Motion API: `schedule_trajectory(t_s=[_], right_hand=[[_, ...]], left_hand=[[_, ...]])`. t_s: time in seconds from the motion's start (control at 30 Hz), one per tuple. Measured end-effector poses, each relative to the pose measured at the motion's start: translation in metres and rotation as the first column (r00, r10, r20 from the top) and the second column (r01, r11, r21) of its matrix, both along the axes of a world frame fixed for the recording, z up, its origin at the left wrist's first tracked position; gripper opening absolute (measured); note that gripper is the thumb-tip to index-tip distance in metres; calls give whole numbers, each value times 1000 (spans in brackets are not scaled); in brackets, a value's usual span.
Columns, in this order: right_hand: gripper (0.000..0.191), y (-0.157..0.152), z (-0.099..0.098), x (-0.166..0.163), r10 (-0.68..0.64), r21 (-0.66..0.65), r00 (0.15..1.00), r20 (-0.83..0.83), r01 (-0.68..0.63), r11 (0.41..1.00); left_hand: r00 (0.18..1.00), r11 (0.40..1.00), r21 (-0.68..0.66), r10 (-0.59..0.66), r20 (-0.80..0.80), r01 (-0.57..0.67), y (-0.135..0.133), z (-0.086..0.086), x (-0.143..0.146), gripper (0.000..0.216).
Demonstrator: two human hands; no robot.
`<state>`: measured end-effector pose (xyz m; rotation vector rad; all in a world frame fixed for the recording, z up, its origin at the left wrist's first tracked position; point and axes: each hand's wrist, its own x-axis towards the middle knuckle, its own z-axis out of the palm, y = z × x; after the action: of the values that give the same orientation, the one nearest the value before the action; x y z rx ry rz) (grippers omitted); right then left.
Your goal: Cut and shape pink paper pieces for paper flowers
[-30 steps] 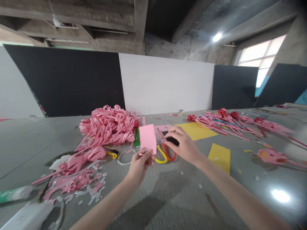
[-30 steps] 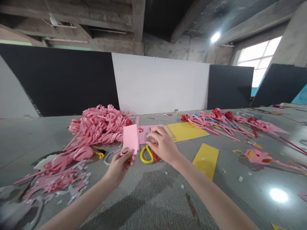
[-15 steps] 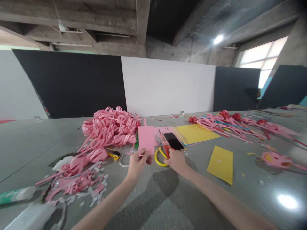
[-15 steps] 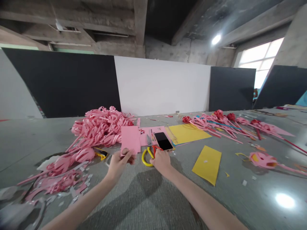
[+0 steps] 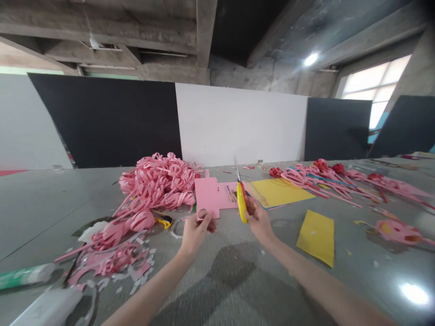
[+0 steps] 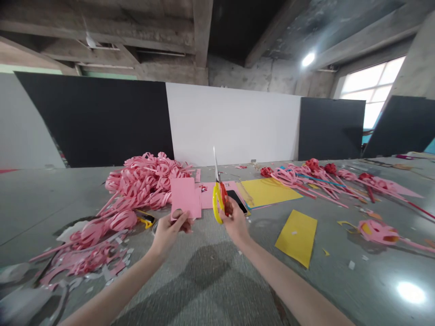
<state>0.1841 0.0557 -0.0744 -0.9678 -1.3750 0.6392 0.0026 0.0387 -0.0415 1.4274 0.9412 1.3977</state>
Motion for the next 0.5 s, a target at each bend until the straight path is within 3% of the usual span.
schedule_trajectory(t_s=[0.1, 0.23, 0.37, 0.5], right_hand=[[43, -2, 11, -2, -1, -7, 1000, -25, 1, 1000], [17, -8, 21, 1, -46, -48, 999, 17, 47, 998], [23, -11, 32, 10, -56, -42, 995, 88, 60, 997], [25, -12, 38, 13, 70, -122, 994, 78, -60, 991]], left_hand=[[1000, 1000, 5, -12, -8, 12, -1, 2, 0, 29], [999, 999, -6, -40, -15, 40, -4, 3, 1, 28], [998, 998, -20, -62, -12, 62, -5, 3, 2, 28], [997, 997, -9, -73, -18, 73, -6, 3, 3, 28]])
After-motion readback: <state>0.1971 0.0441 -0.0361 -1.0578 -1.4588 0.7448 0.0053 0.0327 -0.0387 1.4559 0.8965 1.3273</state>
